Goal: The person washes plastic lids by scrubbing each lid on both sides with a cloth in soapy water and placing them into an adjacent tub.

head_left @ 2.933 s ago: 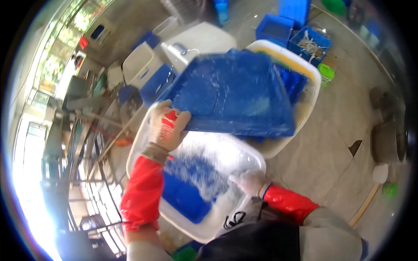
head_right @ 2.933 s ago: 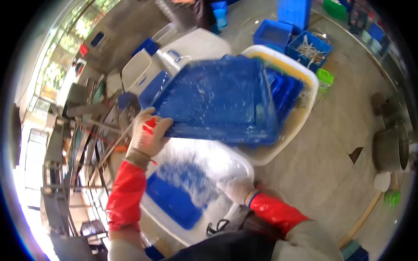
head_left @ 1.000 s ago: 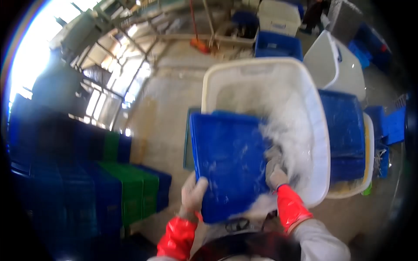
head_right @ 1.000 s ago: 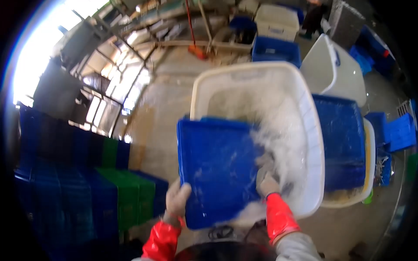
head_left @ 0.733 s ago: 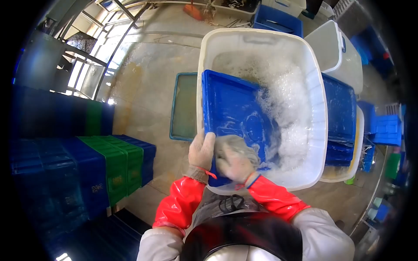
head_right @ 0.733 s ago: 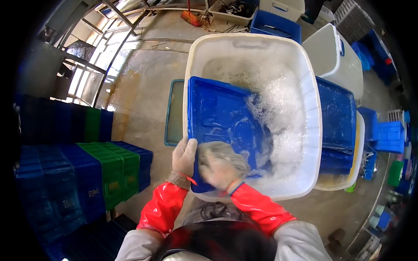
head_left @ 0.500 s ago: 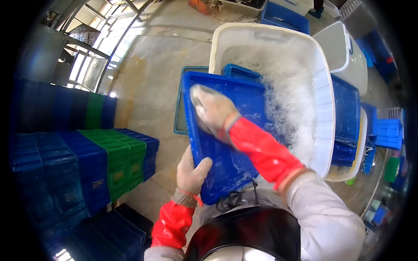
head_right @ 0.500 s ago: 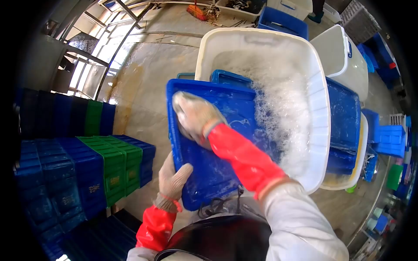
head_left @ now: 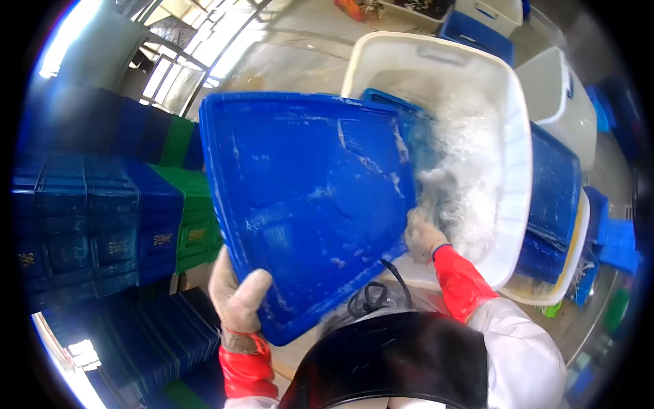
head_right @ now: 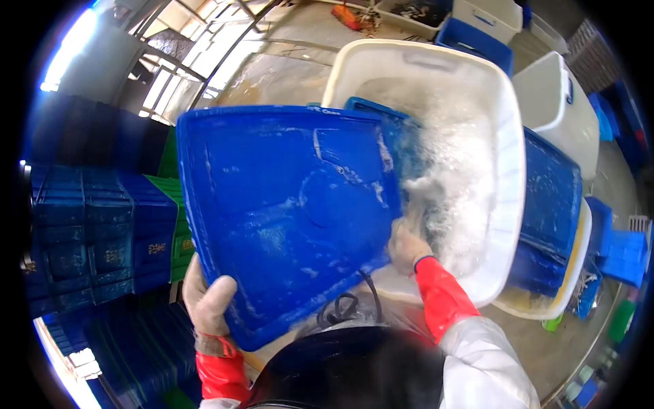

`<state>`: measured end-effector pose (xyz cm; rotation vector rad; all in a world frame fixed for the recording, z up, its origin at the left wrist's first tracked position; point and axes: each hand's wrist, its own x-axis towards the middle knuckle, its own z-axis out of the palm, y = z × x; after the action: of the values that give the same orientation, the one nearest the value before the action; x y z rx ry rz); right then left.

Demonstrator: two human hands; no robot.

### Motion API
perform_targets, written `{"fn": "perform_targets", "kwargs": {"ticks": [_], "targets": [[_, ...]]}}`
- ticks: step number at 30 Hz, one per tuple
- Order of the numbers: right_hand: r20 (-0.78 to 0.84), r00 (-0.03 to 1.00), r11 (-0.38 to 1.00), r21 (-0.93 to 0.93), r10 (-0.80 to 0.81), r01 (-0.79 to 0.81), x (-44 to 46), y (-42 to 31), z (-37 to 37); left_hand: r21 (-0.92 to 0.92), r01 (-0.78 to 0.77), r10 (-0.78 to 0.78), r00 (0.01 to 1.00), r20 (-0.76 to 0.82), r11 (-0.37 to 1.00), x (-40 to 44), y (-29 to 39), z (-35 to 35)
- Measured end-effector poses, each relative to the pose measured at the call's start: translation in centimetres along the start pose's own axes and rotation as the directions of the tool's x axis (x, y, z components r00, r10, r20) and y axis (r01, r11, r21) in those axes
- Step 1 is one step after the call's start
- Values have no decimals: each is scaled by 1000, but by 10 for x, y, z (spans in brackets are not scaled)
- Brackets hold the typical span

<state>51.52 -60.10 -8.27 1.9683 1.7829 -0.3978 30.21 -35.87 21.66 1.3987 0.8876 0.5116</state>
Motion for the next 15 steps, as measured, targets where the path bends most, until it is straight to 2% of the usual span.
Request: {"fn": "perform_targets", "kwargs": {"ticks": [1, 2, 3, 4, 5, 6, 7, 8, 9, 10, 11, 12, 13, 14, 15], "targets": [[-155, 988, 978, 206, 9, 24, -11, -4, 43, 6, -55, 55, 998, -18, 998, -3, 12, 13], [-306, 952, 916, 387, 17, 108, -22, -9, 88, 62, -156, 154, 988, 29, 986, -3, 22, 18], [-160, 958, 572, 820, 238, -6, -50, 0, 57, 140, -190, 179, 980, 88, 972, -5, 37, 26], [66, 937, 38, 996, 344, -84, -70, 5, 38, 218, -226, 197, 969, 148, 949, -6, 55, 34], [36, 899, 33, 998, 436, -56, -83, 9, 58, 251, -239, 195, 962, 191, 938, -8, 74, 43], [33, 885, 25, 998, 464, -50, -99, 12, 65, 289, -313, 258, 942, 214, 905, -11, 87, 51], [48, 817, -52, 998, 575, -22, -117, 14, 63, 433, -522, 406, 850, 334, 735, -3, 92, 45], [74, 738, -128, 992, 670, 16, -133, 15, 60, 527, -688, 506, 725, 468, 498, 9, 100, 37], [77, 726, -136, 990, 684, 23, -150, 17, 47, 613, -763, 529, 613, 586, 205, 18, 112, 39], [129, 709, -250, 966, 693, 68, -165, 19, 29, 705, -705, 576, 606, 549, 71, 24, 110, 40], [181, 698, -358, 927, 693, 115, -174, 20, 19, 670, -733, 611, 477, 631, -120, 43, 111, 30], [181, 691, -360, 925, 699, 122, -179, 17, 20, 652, -754, 686, 436, 583, -75, 63, 96, 27], [97, 653, -231, 965, 751, 122, -183, 13, 23, 626, -779, 753, 390, 529, -36, 84, 81, 25], [10, 614, -101, 988, 789, 114, -186, 8, 24, 555, -799, 823, 466, 327, 231, 108, 52, 27], [-36, 669, 196, 966, 742, -166, -183, 18, 21, 364, -780, 783, 595, 180, 509, 124, 34, 33]]}}
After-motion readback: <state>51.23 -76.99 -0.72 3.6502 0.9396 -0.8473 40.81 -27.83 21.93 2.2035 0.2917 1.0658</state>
